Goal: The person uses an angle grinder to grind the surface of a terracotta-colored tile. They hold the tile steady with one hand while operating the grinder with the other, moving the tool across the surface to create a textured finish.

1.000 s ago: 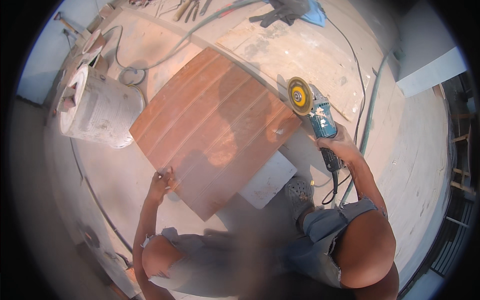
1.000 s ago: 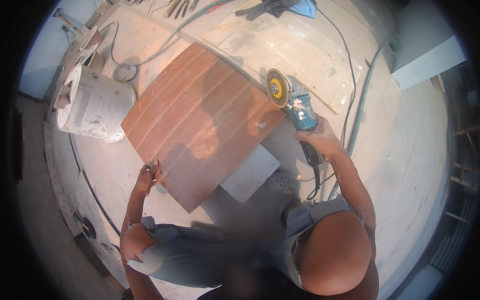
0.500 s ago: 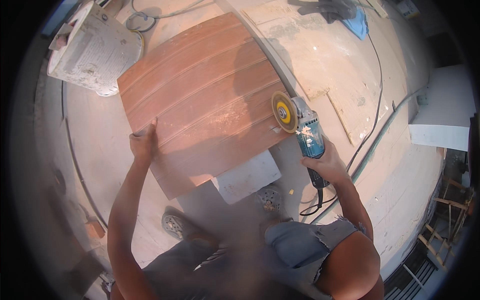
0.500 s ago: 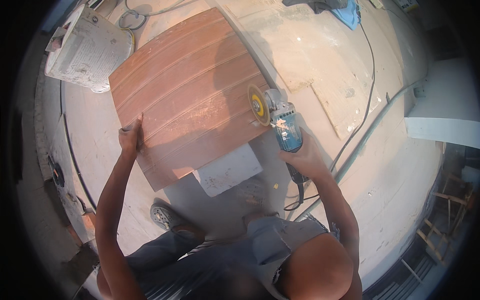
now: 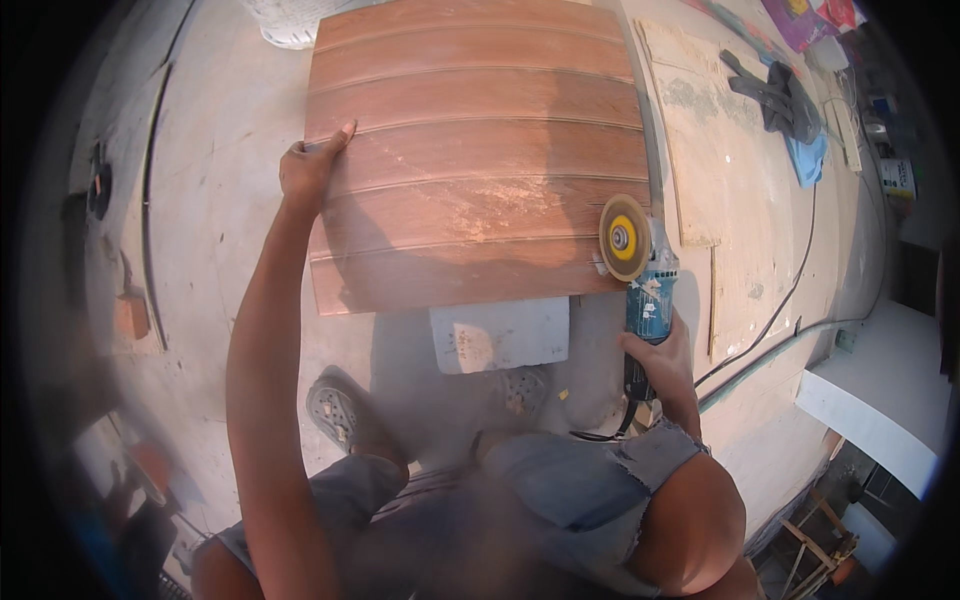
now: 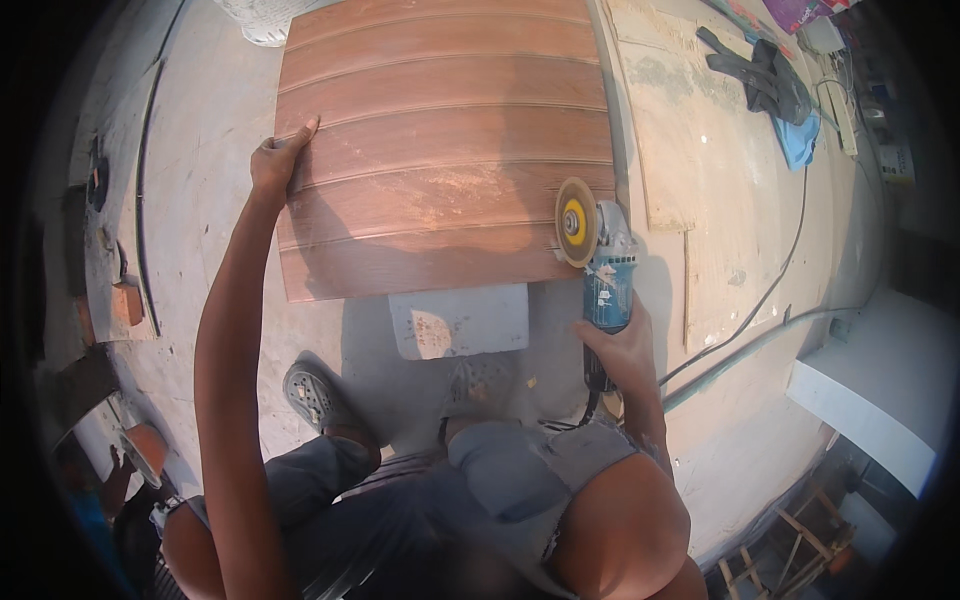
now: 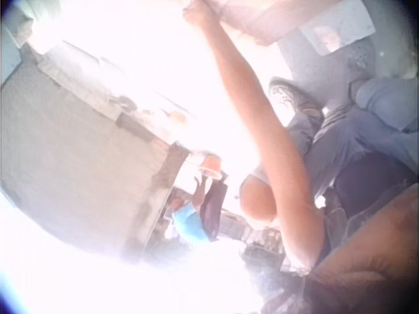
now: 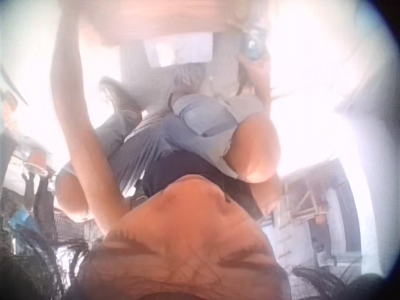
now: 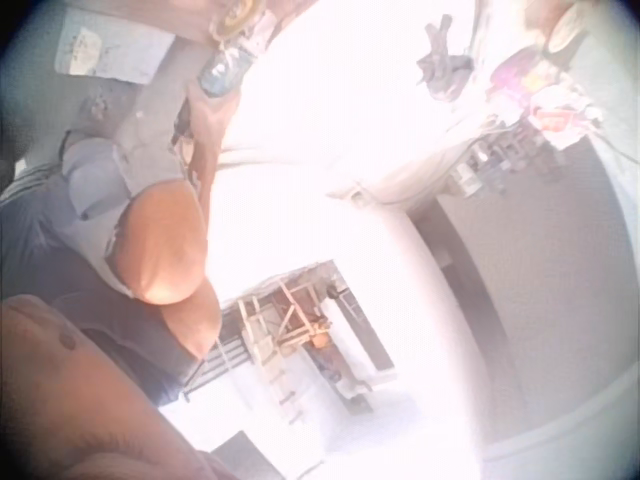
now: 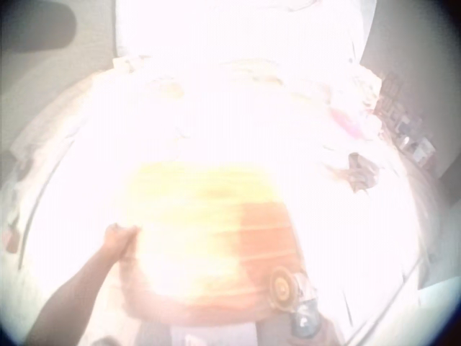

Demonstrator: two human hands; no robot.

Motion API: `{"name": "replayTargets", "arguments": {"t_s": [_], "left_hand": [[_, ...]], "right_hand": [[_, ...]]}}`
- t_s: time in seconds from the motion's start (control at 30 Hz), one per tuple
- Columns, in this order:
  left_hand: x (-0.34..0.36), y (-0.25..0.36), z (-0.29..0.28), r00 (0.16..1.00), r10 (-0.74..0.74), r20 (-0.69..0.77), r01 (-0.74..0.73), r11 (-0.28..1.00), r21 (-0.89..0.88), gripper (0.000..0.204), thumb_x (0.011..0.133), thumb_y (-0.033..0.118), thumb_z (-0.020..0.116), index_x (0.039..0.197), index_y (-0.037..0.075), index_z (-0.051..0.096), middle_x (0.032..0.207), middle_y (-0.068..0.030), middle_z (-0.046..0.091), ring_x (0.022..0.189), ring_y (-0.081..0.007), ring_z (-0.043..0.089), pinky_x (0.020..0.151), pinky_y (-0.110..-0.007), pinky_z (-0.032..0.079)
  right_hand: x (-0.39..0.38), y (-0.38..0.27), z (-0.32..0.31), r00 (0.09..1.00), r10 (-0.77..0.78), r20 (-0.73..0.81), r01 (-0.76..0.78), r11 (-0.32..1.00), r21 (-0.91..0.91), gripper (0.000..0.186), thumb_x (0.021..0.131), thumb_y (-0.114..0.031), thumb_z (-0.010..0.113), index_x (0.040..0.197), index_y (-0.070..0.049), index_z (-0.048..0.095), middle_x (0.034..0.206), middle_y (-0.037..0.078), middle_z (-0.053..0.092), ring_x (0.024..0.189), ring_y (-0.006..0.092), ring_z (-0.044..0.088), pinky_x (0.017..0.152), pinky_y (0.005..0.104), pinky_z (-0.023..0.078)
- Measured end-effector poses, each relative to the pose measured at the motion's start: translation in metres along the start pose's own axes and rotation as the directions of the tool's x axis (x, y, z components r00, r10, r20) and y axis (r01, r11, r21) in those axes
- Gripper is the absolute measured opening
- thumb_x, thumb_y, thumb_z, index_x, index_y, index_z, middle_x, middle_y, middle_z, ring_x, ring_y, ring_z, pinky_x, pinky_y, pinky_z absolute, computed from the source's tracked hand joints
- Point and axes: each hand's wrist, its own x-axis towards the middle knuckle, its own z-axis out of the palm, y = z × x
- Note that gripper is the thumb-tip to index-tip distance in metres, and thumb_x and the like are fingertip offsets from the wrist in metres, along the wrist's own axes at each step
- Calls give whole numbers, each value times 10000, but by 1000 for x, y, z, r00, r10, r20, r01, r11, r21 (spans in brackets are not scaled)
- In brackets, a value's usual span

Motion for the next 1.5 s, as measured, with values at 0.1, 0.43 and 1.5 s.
{"name": "replayTargets", "arguments": {"t_s": [0.1,0.43,1.5], "left_hand": [[16,-29,-11,998,55,-42,-56,998,-36,1127,687,728,954,1322,-165,690,1224,-295,772,1128,-376,769,1037,-456,592],[-9,3,-3,974,202,-98,-181,965,190,1076,776,774,860,1240,-187,720,1162,-352,769,1115,-439,761,1033,-475,571],[3,15,3,972,224,-76,-208,963,171,1139,733,830,823,1256,-177,727,1213,-364,758,1190,-451,741,1076,-494,546]], "right_hand": [[5,-1,-3,999,-35,17,35,999,-16,434,782,-120,853,1156,4,669,930,65,710,816,157,685,767,342,572],[-6,-6,-8,1000,0,-21,-1,998,-59,422,763,-105,854,1126,7,670,912,67,716,811,160,694,767,348,576],[-3,1,-9,1000,22,-21,-23,998,-55,438,776,-100,850,1157,2,659,933,70,714,825,161,692,772,343,571]]}}
